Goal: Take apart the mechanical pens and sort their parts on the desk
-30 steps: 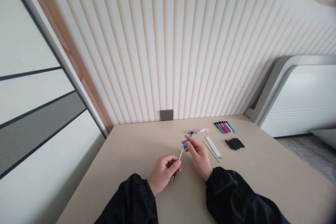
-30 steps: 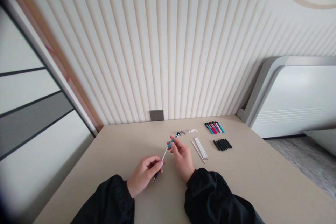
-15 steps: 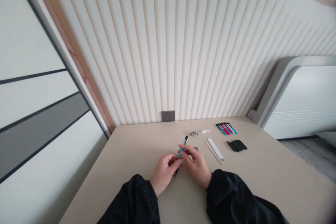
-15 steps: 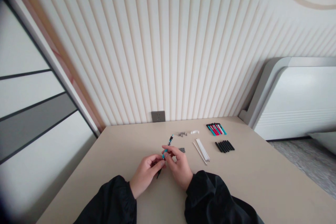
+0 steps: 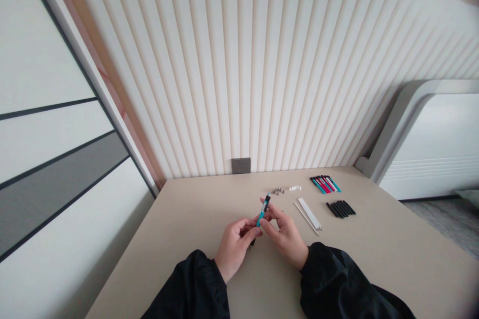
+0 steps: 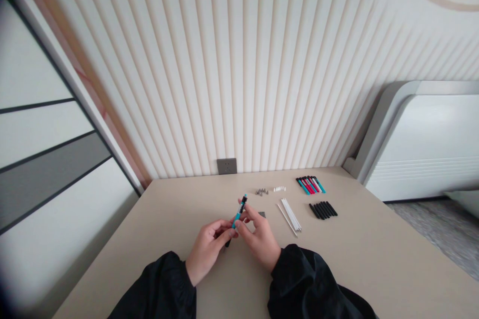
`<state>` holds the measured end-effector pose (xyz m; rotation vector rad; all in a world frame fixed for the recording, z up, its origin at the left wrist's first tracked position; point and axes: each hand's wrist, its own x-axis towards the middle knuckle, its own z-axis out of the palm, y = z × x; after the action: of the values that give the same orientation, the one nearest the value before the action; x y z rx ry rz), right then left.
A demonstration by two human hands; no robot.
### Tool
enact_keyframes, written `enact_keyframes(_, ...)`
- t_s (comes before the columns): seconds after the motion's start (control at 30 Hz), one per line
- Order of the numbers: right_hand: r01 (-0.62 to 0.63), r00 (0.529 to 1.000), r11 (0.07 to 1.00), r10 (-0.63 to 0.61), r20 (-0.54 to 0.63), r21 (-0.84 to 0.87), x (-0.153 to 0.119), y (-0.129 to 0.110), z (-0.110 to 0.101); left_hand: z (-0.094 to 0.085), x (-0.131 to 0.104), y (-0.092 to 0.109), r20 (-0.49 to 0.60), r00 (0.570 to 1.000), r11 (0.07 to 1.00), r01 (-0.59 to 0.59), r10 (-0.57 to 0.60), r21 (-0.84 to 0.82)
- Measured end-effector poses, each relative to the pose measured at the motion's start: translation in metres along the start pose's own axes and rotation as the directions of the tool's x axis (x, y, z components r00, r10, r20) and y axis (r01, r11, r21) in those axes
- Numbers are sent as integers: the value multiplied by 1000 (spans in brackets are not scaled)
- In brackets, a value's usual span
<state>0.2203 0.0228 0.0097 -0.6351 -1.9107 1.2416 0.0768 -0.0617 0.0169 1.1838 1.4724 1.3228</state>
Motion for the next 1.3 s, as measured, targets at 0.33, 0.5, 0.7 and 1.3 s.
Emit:
enact_keyframes(0.33, -56, 998, 993, 53, 31, 106, 2, 2, 7, 0, -1, 5, 14, 999, 998, -45, 46, -47)
enact_keyframes(0.5, -110, 993, 990, 106, 45, 91, -1, 6, 13, -1, 6, -1, -130, 989, 992, -85, 72, -94)
enact_keyframes(0.7, -167, 986, 985, 165, 36, 51, -3, 1, 17, -1, 14, -2, -169, 984, 979, -91, 60, -184)
enact_keyframes(1.3, -196, 979, 980, 197, 56, -27, -9, -4, 16, -1, 12, -1, -73, 991, 993, -113, 111, -31)
